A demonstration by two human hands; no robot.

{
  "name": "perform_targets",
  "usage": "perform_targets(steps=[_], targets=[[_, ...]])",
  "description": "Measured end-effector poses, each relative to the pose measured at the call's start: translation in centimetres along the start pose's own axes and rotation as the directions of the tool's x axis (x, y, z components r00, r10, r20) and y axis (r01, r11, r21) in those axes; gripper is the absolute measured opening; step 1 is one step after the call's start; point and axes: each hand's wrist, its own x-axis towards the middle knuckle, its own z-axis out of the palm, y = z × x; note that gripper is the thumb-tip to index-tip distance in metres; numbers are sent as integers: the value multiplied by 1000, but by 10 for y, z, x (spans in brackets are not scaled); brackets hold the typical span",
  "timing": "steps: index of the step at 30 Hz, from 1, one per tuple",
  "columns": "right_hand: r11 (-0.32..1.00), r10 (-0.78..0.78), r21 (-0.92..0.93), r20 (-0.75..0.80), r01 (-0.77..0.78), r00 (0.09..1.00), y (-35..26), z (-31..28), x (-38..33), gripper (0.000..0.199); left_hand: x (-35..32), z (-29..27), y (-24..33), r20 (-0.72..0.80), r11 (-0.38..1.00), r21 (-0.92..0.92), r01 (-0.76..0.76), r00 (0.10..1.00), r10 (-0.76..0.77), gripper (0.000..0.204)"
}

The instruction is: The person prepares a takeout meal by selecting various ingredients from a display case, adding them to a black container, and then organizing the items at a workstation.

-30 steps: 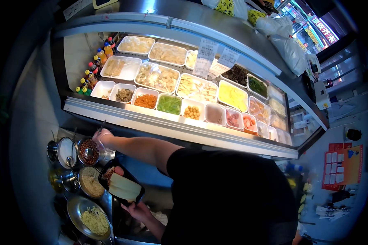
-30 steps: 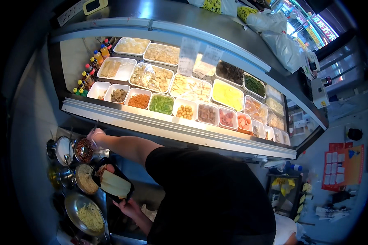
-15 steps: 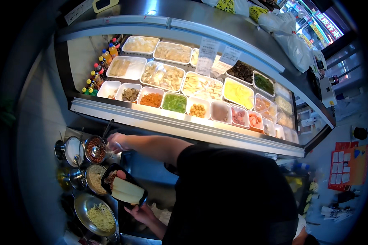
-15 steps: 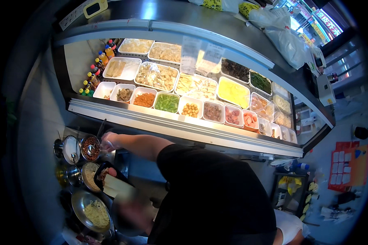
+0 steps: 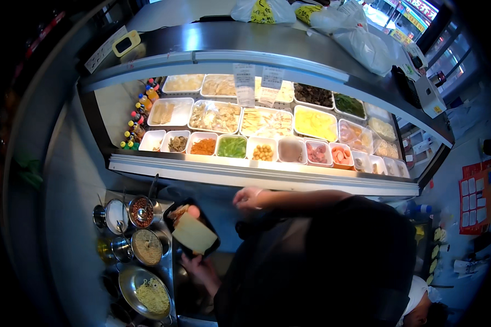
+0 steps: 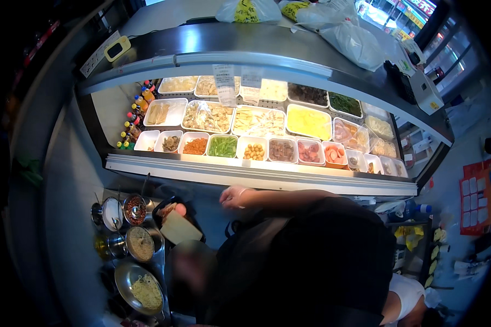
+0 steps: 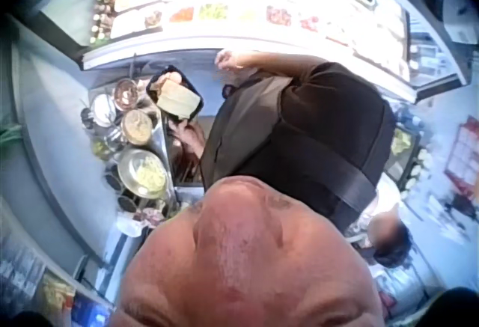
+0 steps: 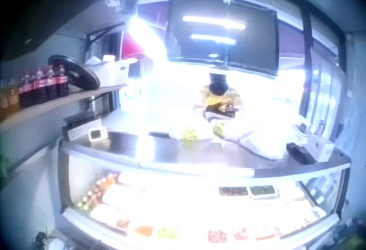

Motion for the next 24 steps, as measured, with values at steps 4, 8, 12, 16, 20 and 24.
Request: perform_targets(steps=[4, 8, 12, 16, 20, 24], targets=[[955, -99, -295, -218, 31, 971, -64, -41, -48, 31, -6, 44, -9, 169, 985, -112, 133, 979, -113, 73], [679, -539, -718, -347, 152, 768, -28, -110, -63, 25, -15, 83, -49, 274, 966, -94, 243, 939, -209, 63], [660, -499, -739, -565, -134, 657, 29, -177, -97, 29, -44, 117, -79, 365, 975, 93, 201, 904, -221, 59], [658, -510, -715, -653, -235, 561, 84, -208, -137, 34, -57, 104, -112, 451, 971, 222, 90, 873, -184, 51], [641, -588, -728, -670, -244, 453, 142, -223, -162, 32, -86, 106, -135, 429, 979, 79, 187, 880, -203, 48], [580, -721, -801, -589, -146, 365, 158, -222, -167, 31, -111, 112, -150, 284, 960, 210, 184, 928, -240, 48]])
